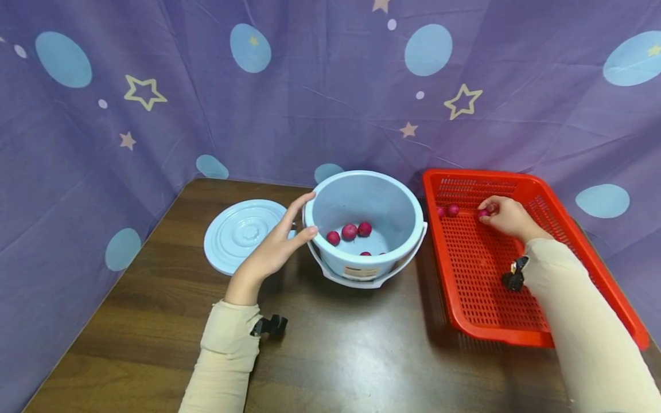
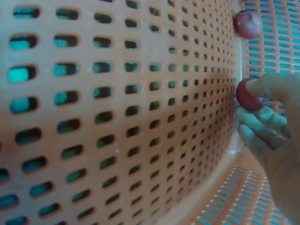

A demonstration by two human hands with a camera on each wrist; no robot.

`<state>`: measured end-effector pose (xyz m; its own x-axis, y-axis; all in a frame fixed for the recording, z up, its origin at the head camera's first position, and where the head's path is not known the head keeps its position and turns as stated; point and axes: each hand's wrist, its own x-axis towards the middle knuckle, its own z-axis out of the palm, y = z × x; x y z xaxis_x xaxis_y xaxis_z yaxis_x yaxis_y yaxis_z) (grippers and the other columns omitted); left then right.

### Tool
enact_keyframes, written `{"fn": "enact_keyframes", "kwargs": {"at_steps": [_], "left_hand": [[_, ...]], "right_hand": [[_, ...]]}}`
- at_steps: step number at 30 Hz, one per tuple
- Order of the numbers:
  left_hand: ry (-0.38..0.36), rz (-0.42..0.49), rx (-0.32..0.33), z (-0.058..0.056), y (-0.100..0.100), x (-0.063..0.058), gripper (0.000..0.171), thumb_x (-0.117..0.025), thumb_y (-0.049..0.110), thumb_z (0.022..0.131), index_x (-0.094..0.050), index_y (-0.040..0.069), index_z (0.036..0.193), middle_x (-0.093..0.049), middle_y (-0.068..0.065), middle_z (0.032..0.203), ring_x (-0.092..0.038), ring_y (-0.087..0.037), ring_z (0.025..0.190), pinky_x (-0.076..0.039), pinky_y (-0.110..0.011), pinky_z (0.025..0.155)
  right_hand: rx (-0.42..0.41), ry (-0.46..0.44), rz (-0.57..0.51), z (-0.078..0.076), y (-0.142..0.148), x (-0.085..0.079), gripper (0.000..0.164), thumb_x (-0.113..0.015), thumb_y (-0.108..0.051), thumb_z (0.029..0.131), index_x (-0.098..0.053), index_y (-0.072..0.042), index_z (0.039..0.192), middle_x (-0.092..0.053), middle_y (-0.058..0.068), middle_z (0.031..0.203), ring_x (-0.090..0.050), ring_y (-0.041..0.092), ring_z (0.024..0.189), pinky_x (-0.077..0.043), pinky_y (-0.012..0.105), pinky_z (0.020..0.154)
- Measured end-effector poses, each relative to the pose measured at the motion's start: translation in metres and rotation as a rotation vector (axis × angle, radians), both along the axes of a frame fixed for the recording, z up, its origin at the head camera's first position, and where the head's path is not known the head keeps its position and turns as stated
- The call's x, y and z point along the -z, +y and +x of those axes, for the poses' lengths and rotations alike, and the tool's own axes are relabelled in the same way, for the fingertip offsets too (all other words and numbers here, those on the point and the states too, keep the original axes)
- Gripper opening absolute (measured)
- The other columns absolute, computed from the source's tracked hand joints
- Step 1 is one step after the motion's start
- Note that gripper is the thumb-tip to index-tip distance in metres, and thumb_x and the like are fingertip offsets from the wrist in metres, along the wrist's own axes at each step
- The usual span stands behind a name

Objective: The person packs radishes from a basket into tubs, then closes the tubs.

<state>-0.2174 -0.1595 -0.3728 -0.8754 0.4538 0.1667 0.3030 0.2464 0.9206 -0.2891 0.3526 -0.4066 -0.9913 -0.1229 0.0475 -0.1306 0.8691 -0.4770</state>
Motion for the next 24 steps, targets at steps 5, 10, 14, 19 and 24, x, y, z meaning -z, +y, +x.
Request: {"fn": "enact_keyframes", "kwargs": {"at_steps": [5, 10, 14, 19, 24], "left_hand": [[-0.001, -0.004, 0.001, 0.001, 0.0, -0.001, 0.067, -0.055, 0.045, 0.099, -0.023, 0.033, 0.156, -0.019, 0.0, 0.161, -0.022, -0.023, 0.143, -0.019, -0.061, 0.112], [-0.001, -0.006, -0.001, 0.001, 0.0, -0.002, 0.067, -0.055, 0.047, 0.099, -0.023, 0.033, 0.156, -0.02, -0.001, 0.161, -0.025, -0.024, 0.142, -0.02, -0.061, 0.112], [-0.004, -0.004, -0.002, 0.0, 0.0, -0.002, 0.067, -0.055, 0.046, 0.099, -0.024, 0.033, 0.156, -0.021, -0.001, 0.16, -0.026, -0.025, 0.141, -0.021, -0.062, 0.111], [-0.009, -0.003, -0.001, 0.0, 0.001, -0.002, 0.067, -0.055, 0.045, 0.099, -0.023, 0.032, 0.156, -0.021, -0.001, 0.16, -0.024, -0.024, 0.142, -0.019, -0.062, 0.112], [-0.021, 0.001, -0.002, 0.003, 0.0, -0.002, 0.067, -0.055, 0.045, 0.099, -0.023, 0.033, 0.156, -0.019, -0.001, 0.161, -0.022, -0.023, 0.143, -0.019, -0.062, 0.112]], "right_hand": [[-0.007, -0.005, 0.001, 0.001, -0.002, -0.008, 0.02, -0.068, -0.009, 0.089, -0.066, 0.003, 0.105, -0.06, 0.014, 0.091, -0.052, 0.025, 0.08, -0.041, 0.036, 0.07], [-0.022, -0.023, 0.004, 0.003, -0.004, -0.017, 0.022, -0.069, -0.011, 0.09, -0.067, 0.003, 0.107, -0.062, 0.014, 0.092, -0.053, 0.026, 0.081, -0.042, 0.037, 0.072], [-0.028, -0.02, 0.014, 0.006, -0.007, -0.028, 0.023, -0.07, -0.013, 0.089, -0.068, 0.002, 0.107, -0.063, 0.012, 0.09, -0.054, 0.026, 0.081, -0.043, 0.038, 0.072], [-0.04, 0.0, 0.017, 0.013, -0.011, -0.042, 0.024, -0.072, -0.014, 0.089, -0.069, 0.002, 0.106, -0.064, 0.013, 0.091, -0.057, 0.026, 0.083, -0.046, 0.037, 0.071], [-0.051, 0.028, 0.018, 0.021, -0.017, -0.053, 0.022, -0.073, -0.011, 0.088, -0.07, 0.0, 0.107, -0.066, 0.013, 0.094, -0.06, 0.025, 0.085, -0.047, 0.034, 0.069]]}}
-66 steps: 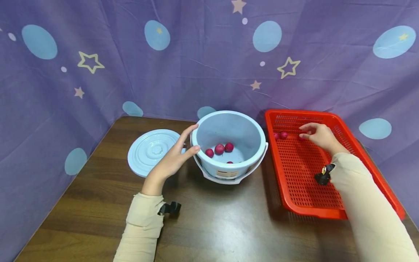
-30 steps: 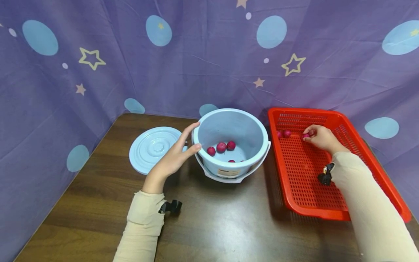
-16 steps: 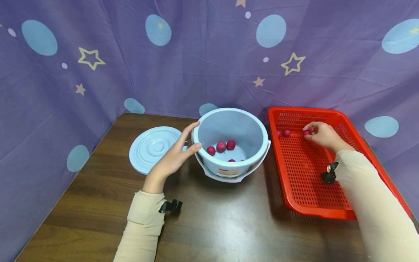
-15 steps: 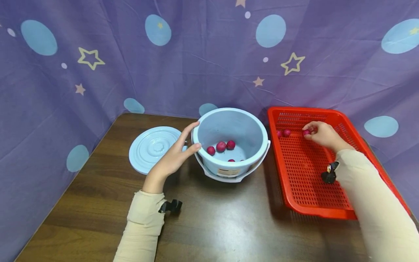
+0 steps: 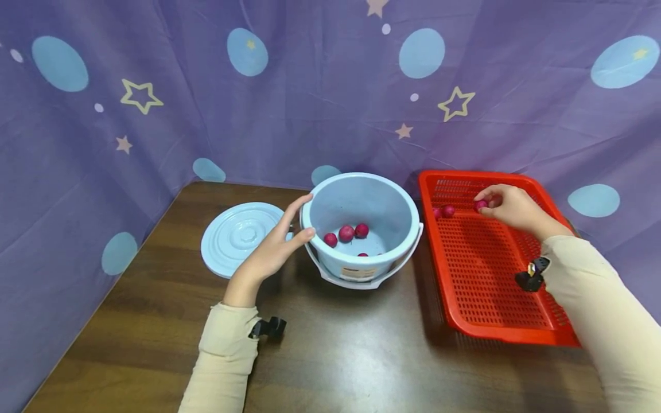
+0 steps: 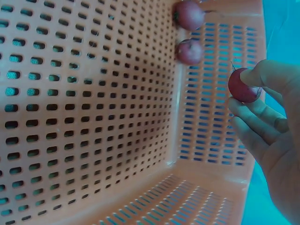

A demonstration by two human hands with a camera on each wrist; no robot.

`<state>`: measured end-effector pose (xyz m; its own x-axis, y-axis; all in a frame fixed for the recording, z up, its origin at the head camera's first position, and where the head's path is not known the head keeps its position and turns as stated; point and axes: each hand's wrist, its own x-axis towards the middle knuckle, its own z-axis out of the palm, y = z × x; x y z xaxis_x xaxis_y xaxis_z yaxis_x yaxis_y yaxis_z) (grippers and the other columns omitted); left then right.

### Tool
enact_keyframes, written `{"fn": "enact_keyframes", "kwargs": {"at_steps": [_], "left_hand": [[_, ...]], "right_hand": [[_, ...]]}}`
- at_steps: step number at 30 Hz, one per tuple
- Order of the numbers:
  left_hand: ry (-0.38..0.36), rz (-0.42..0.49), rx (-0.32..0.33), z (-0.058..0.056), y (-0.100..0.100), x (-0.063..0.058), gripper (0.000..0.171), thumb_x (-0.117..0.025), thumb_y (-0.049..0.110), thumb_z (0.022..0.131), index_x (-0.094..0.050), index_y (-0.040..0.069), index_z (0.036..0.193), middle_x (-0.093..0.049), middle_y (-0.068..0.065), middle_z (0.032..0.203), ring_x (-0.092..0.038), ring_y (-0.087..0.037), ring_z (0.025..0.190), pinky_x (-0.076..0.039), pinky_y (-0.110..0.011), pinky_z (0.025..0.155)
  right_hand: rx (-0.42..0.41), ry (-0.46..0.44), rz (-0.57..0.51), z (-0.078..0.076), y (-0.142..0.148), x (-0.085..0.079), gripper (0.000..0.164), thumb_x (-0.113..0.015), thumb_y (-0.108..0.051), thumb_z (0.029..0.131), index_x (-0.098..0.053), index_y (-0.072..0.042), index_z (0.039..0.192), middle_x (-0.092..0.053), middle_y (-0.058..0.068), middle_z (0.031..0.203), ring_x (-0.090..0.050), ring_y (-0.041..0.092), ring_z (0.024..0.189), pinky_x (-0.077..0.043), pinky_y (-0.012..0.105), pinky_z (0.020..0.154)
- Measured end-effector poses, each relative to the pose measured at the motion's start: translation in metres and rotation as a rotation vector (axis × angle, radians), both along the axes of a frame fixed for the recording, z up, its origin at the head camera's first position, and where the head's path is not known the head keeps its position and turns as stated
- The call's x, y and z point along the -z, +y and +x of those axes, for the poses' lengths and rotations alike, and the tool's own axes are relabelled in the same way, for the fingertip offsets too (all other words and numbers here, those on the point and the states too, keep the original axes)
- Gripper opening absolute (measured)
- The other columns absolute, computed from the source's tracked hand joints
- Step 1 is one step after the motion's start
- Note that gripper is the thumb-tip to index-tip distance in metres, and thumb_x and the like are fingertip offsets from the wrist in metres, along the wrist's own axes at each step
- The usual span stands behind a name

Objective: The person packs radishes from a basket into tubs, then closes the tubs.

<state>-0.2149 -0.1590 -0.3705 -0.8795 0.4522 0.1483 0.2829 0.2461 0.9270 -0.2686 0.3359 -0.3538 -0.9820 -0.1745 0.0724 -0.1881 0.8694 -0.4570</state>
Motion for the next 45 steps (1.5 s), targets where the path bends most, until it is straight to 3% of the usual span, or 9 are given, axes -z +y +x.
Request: {"fn": "enact_keyframes", "kwargs": {"at_steps": [9, 17, 27, 33, 40, 45], "left_hand": [[0.014, 0.015, -0.01, 0.0, 0.001, 0.003, 0.066, -0.055, 0.039, 0.099, -0.023, 0.032, 0.156, -0.022, -0.001, 0.16, -0.025, -0.023, 0.141, -0.02, -0.061, 0.112], [0.026, 0.01, -0.011, -0.002, 0.0, 0.001, 0.065, -0.055, 0.039, 0.1, -0.023, 0.031, 0.156, -0.024, -0.002, 0.159, -0.028, -0.023, 0.139, -0.023, -0.06, 0.11], [0.021, 0.025, -0.001, -0.003, 0.005, 0.003, 0.065, -0.055, 0.036, 0.1, -0.024, 0.03, 0.156, -0.027, -0.004, 0.157, -0.03, -0.024, 0.137, -0.023, -0.058, 0.111], [0.018, 0.012, 0.005, -0.005, 0.007, 0.004, 0.065, -0.055, 0.038, 0.1, -0.023, 0.031, 0.156, -0.027, -0.004, 0.157, -0.031, -0.025, 0.136, -0.025, -0.059, 0.109], [0.028, 0.001, -0.017, -0.006, 0.001, 0.002, 0.065, -0.054, 0.038, 0.1, -0.023, 0.032, 0.156, -0.029, -0.006, 0.155, -0.034, -0.028, 0.131, -0.027, -0.059, 0.105], [0.02, 0.0, -0.005, -0.006, 0.002, 0.003, 0.065, -0.054, 0.036, 0.1, -0.023, 0.031, 0.157, -0.028, -0.005, 0.156, -0.034, -0.028, 0.132, -0.027, -0.058, 0.106]], "right_hand": [[-0.066, 0.04, 0.027, 0.01, -0.016, -0.023, 0.027, -0.073, -0.012, 0.089, -0.07, -0.001, 0.114, -0.067, 0.015, 0.101, -0.062, 0.028, 0.09, -0.047, 0.035, 0.072], [-0.101, 0.052, 0.026, 0.023, -0.036, -0.036, 0.029, -0.074, -0.009, 0.088, -0.07, -0.003, 0.116, -0.068, 0.015, 0.106, -0.064, 0.029, 0.094, -0.049, 0.043, 0.08], [-0.121, 0.099, -0.019, 0.037, -0.047, -0.044, 0.027, -0.072, -0.011, 0.09, -0.071, -0.008, 0.117, -0.071, 0.009, 0.104, -0.064, 0.024, 0.093, -0.047, 0.025, 0.078], [-0.139, 0.141, -0.093, 0.044, -0.051, -0.048, 0.027, -0.072, -0.012, 0.09, -0.071, -0.012, 0.117, -0.07, 0.004, 0.107, -0.061, 0.007, 0.091, -0.044, 0.016, 0.079], [-0.175, 0.149, -0.19, 0.046, -0.069, -0.054, 0.029, -0.074, -0.019, 0.091, -0.07, -0.017, 0.12, -0.069, 0.001, 0.106, -0.058, 0.006, 0.09, -0.044, 0.016, 0.079], [-0.236, 0.201, -0.231, 0.053, -0.079, -0.053, 0.028, -0.075, -0.014, 0.09, -0.07, -0.014, 0.118, -0.068, -0.003, 0.103, -0.059, 0.008, 0.088, -0.046, 0.017, 0.08]]}}
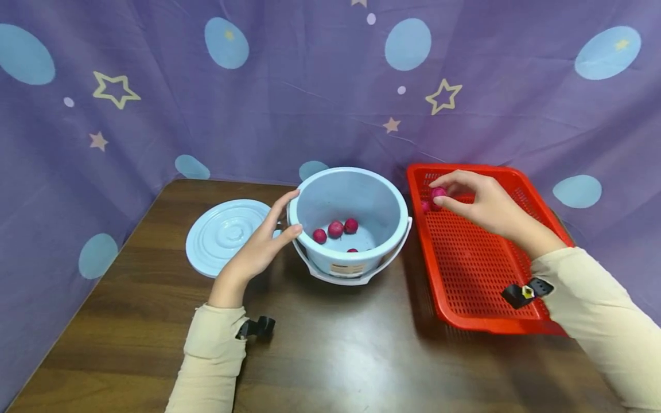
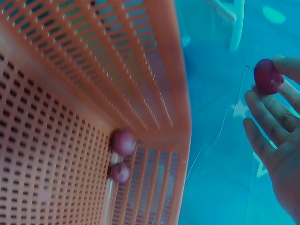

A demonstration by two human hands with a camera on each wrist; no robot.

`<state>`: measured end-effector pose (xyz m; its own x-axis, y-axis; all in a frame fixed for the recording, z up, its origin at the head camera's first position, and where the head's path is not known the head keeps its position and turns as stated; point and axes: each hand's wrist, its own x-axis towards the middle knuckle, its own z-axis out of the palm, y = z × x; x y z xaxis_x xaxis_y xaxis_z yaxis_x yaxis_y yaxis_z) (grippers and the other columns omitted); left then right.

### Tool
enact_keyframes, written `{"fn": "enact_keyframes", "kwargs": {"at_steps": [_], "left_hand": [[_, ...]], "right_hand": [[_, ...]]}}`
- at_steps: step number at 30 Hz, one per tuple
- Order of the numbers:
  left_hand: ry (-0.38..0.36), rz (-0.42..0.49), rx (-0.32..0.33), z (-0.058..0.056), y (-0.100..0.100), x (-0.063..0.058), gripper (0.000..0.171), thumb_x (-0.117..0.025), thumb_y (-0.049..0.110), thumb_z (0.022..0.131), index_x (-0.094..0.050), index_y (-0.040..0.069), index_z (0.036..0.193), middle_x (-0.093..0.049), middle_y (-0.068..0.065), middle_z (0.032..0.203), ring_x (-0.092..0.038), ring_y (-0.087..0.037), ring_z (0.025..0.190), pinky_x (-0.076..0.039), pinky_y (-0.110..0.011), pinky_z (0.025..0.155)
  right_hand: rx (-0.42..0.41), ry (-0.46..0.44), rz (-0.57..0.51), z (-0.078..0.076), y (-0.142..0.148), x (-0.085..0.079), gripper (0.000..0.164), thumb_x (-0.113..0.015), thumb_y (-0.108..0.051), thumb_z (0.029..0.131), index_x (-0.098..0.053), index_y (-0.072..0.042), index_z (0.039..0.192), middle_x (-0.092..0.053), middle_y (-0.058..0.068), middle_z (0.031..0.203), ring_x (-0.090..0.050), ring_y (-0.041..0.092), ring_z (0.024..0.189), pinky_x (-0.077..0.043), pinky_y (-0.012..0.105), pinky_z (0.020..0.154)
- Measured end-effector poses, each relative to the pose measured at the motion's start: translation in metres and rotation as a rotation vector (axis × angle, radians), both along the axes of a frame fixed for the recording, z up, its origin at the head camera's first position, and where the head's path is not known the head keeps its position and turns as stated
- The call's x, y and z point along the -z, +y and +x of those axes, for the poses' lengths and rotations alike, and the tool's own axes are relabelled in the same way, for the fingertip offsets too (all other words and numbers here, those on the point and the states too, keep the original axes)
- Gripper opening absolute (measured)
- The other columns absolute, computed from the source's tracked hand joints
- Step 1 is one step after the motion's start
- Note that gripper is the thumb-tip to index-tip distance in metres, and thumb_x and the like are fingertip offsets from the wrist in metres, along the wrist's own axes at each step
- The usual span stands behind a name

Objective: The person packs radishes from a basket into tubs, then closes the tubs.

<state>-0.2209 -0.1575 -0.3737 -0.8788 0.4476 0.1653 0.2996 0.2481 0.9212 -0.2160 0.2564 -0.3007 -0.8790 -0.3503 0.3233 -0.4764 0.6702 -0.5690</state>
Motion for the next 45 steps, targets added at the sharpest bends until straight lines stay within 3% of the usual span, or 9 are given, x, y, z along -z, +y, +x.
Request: {"fn": "enact_keyframes", "kwargs": {"at_steps": [9, 17, 25, 33, 38, 45], "left_hand": [[0.008, 0.001, 0.004, 0.0, 0.001, -0.001, 0.064, -0.054, 0.036, 0.101, -0.023, 0.032, 0.156, -0.028, -0.003, 0.157, -0.034, -0.027, 0.133, -0.026, -0.059, 0.107], [0.004, -0.018, -0.008, 0.003, 0.001, -0.001, 0.065, -0.054, 0.041, 0.1, -0.023, 0.034, 0.156, -0.028, -0.003, 0.157, -0.034, -0.027, 0.134, -0.027, -0.06, 0.107], [0.009, -0.017, -0.009, 0.004, 0.001, 0.0, 0.065, -0.055, 0.041, 0.1, -0.023, 0.034, 0.156, -0.026, -0.002, 0.158, -0.031, -0.025, 0.137, -0.026, -0.059, 0.108], [0.011, -0.015, -0.007, 0.003, 0.001, 0.001, 0.064, -0.055, 0.04, 0.1, -0.023, 0.034, 0.156, -0.027, -0.002, 0.157, -0.032, -0.025, 0.136, -0.025, -0.059, 0.109], [0.012, -0.016, -0.005, 0.003, 0.001, 0.001, 0.065, -0.054, 0.036, 0.1, -0.023, 0.032, 0.157, -0.027, -0.004, 0.157, -0.034, -0.027, 0.134, -0.026, -0.059, 0.108], [0.006, -0.006, 0.0, 0.004, 0.001, -0.001, 0.064, -0.054, 0.036, 0.101, -0.023, 0.032, 0.156, -0.024, -0.002, 0.159, -0.028, -0.023, 0.14, -0.021, -0.06, 0.112]], "right_hand": [[-0.105, 0.057, -0.038, 0.009, -0.027, -0.006, 0.032, -0.077, -0.009, 0.086, -0.071, -0.016, 0.117, -0.068, -0.006, 0.107, -0.059, 0.008, 0.094, -0.046, 0.018, 0.087], [-0.195, 0.095, -0.018, 0.008, -0.047, -0.01, 0.03, -0.079, -0.009, 0.085, -0.07, -0.011, 0.114, -0.067, -0.007, 0.1, -0.062, 0.008, 0.091, -0.049, 0.018, 0.08], [-0.257, 0.061, 0.029, 0.01, -0.062, -0.011, 0.031, -0.078, -0.012, 0.086, -0.07, -0.017, 0.116, -0.067, -0.01, 0.104, -0.059, 0.009, 0.093, -0.049, 0.023, 0.076], [-0.271, 0.031, 0.048, 0.011, -0.07, -0.011, 0.03, -0.077, -0.014, 0.087, -0.07, -0.018, 0.116, -0.067, -0.013, 0.103, -0.059, 0.008, 0.097, -0.051, 0.038, 0.085], [-0.268, 0.023, 0.055, 0.01, -0.07, -0.01, 0.029, -0.077, -0.018, 0.088, -0.07, -0.017, 0.116, -0.067, -0.012, 0.106, -0.06, 0.01, 0.1, -0.05, 0.04, 0.089], [-0.257, 0.02, 0.059, 0.01, -0.068, -0.009, 0.031, -0.078, -0.017, 0.087, -0.07, -0.014, 0.117, -0.067, -0.008, 0.112, -0.06, 0.015, 0.102, -0.049, 0.043, 0.09]]}}
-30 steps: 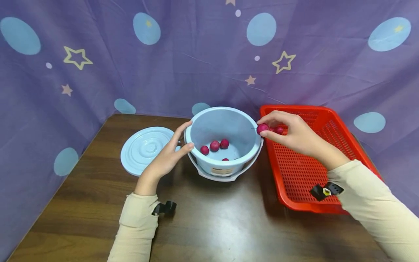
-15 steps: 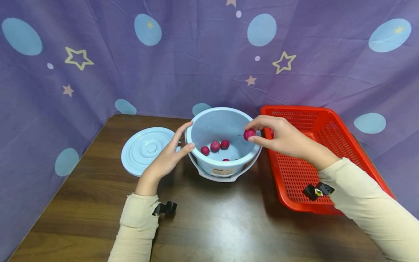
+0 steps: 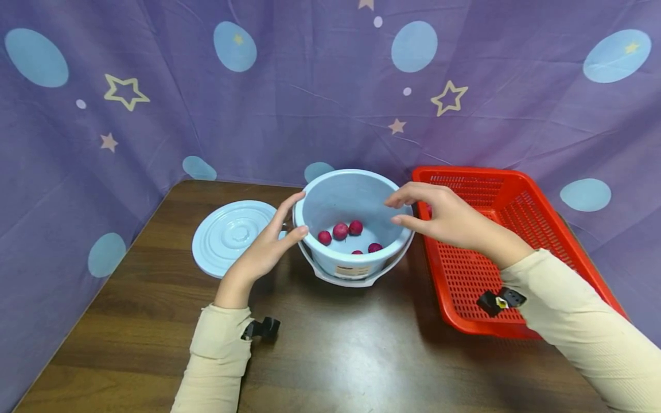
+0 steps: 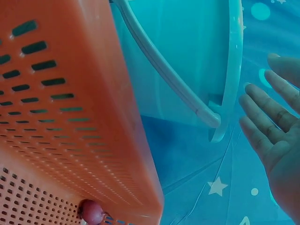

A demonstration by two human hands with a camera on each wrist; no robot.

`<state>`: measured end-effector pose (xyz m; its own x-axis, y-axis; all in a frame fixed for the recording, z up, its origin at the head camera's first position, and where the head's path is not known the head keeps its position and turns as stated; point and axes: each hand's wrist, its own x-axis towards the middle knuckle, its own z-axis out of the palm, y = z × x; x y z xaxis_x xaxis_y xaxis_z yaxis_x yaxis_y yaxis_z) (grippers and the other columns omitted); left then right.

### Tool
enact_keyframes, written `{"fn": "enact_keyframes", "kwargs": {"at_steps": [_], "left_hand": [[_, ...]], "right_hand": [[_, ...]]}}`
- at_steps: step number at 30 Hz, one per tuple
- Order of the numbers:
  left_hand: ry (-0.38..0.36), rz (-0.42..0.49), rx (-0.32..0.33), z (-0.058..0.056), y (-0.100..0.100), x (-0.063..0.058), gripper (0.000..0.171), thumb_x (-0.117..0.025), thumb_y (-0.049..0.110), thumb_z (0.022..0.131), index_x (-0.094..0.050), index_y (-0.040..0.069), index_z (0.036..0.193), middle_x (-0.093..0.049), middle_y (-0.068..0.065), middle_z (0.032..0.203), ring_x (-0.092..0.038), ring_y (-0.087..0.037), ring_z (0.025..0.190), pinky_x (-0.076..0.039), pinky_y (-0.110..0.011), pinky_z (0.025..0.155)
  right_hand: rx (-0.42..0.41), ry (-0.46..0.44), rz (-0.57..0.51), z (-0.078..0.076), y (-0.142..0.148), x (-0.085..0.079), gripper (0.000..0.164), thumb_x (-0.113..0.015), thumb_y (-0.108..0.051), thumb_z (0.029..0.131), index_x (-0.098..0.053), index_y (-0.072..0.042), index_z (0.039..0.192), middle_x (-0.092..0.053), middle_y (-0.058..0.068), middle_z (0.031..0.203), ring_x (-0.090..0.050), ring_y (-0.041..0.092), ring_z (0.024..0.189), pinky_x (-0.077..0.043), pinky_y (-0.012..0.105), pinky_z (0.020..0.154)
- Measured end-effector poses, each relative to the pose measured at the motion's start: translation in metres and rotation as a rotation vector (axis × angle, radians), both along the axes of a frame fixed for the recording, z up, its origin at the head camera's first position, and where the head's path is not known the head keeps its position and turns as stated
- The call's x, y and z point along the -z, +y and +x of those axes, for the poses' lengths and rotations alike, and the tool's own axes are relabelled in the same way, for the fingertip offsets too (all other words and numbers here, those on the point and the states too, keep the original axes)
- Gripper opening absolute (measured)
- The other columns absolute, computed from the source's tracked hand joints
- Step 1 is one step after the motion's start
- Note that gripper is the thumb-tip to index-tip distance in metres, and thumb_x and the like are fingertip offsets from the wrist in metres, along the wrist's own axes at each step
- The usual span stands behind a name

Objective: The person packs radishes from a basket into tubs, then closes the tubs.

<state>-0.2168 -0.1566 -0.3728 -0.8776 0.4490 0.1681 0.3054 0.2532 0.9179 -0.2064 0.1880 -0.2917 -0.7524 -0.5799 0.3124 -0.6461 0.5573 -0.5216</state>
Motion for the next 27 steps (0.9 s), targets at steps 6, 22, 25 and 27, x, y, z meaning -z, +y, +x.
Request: {"fn": "enact_keyframes", "kwargs": {"at_steps": [6, 22, 25, 27], "left_hand": [[0.006, -0.009, -0.001, 0.0, 0.001, -0.001, 0.064, -0.054, 0.036, 0.1, -0.023, 0.032, 0.157, -0.028, -0.004, 0.157, -0.034, -0.027, 0.134, -0.027, -0.059, 0.108], [0.002, 0.003, 0.001, 0.001, 0.0, 0.001, 0.064, -0.054, 0.035, 0.1, -0.023, 0.031, 0.157, -0.024, -0.002, 0.159, -0.028, -0.024, 0.14, -0.021, -0.059, 0.112], [0.0, 0.003, 0.003, 0.001, 0.0, 0.001, 0.065, -0.054, 0.036, 0.1, -0.022, 0.032, 0.157, -0.023, -0.002, 0.16, -0.026, -0.024, 0.141, -0.02, -0.06, 0.112], [-0.002, 0.003, 0.003, 0.001, 0.0, 0.001, 0.065, -0.054, 0.038, 0.1, -0.022, 0.032, 0.157, -0.022, -0.001, 0.16, -0.025, -0.023, 0.142, -0.019, -0.06, 0.113]], "right_hand": [[0.0, 0.015, 0.004, 0.0, 0.002, 0.002, 0.03, -0.078, -0.017, 0.087, -0.069, -0.015, 0.117, -0.067, -0.009, 0.112, -0.06, 0.013, 0.101, -0.05, 0.04, 0.089], [0.045, 0.025, -0.06, -0.004, 0.016, 0.005, 0.028, -0.076, -0.012, 0.088, -0.07, -0.01, 0.116, -0.069, 0.0, 0.107, -0.063, 0.014, 0.097, -0.048, 0.022, 0.085], [0.053, 0.029, -0.087, -0.007, 0.021, 0.006, 0.027, -0.076, -0.008, 0.088, -0.07, -0.009, 0.114, -0.069, 0.001, 0.105, -0.064, 0.012, 0.094, -0.048, 0.019, 0.085], [0.067, 0.031, -0.096, -0.009, 0.025, 0.008, 0.027, -0.076, -0.007, 0.088, -0.07, -0.009, 0.114, -0.069, 0.001, 0.106, -0.064, 0.011, 0.094, -0.048, 0.018, 0.086]]}}
